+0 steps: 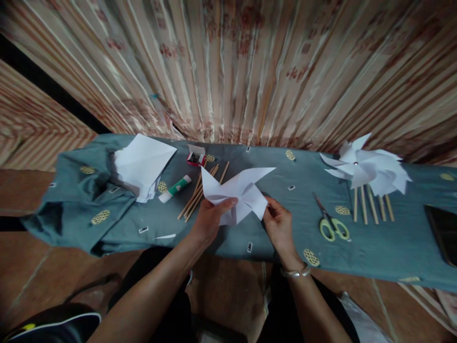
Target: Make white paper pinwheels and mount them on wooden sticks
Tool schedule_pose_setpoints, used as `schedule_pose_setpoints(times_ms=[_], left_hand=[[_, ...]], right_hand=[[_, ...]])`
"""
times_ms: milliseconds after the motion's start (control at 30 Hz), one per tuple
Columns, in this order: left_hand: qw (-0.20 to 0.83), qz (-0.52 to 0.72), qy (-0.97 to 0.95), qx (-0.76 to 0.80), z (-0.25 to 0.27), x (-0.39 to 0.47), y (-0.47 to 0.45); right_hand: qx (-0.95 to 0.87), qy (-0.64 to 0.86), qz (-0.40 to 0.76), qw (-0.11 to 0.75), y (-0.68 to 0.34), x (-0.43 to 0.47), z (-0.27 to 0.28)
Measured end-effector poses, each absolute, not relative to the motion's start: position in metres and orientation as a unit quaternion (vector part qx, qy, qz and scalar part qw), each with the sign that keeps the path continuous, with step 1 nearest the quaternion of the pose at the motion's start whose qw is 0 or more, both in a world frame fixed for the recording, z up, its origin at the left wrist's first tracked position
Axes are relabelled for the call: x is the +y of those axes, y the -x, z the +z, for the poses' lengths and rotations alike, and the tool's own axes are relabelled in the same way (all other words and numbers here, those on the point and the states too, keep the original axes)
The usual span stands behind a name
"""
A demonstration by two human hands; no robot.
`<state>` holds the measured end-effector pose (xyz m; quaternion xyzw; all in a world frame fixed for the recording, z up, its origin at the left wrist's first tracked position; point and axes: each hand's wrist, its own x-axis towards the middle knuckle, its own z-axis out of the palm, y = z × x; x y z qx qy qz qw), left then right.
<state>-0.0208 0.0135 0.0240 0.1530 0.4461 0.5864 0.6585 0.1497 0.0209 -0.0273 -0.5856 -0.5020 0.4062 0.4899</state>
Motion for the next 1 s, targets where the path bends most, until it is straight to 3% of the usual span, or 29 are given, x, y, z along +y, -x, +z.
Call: schedule_pose_setpoints(times_ms=[233, 367, 633, 1000], left_hand=[[0.628, 0.638, -0.118, 0.431, 0.038, 0.019, 0.056], [0.578, 0.681, -0.112, 0.436, 0.046, 0.024, 0.093], [0.472, 0.754, -0.102, 0.445, 0.051, 0.030, 0.151], [0.472, 0.761, -0.088, 0.437, 0.049, 0.023, 0.158]], right_hand=[[-0.558, 0.552, 0.408, 0.466, -0.102, 0.047, -0.030], [-0.675, 0.515, 0.294, 0.439, -0.068, 0.085, -0.017], [-0.882, 0.419, 0.061, 0.204, 0.015, 0.146, 0.013], [-0.898, 0.434, -0.041, 0.064, 0.045, 0.168, 0.019]])
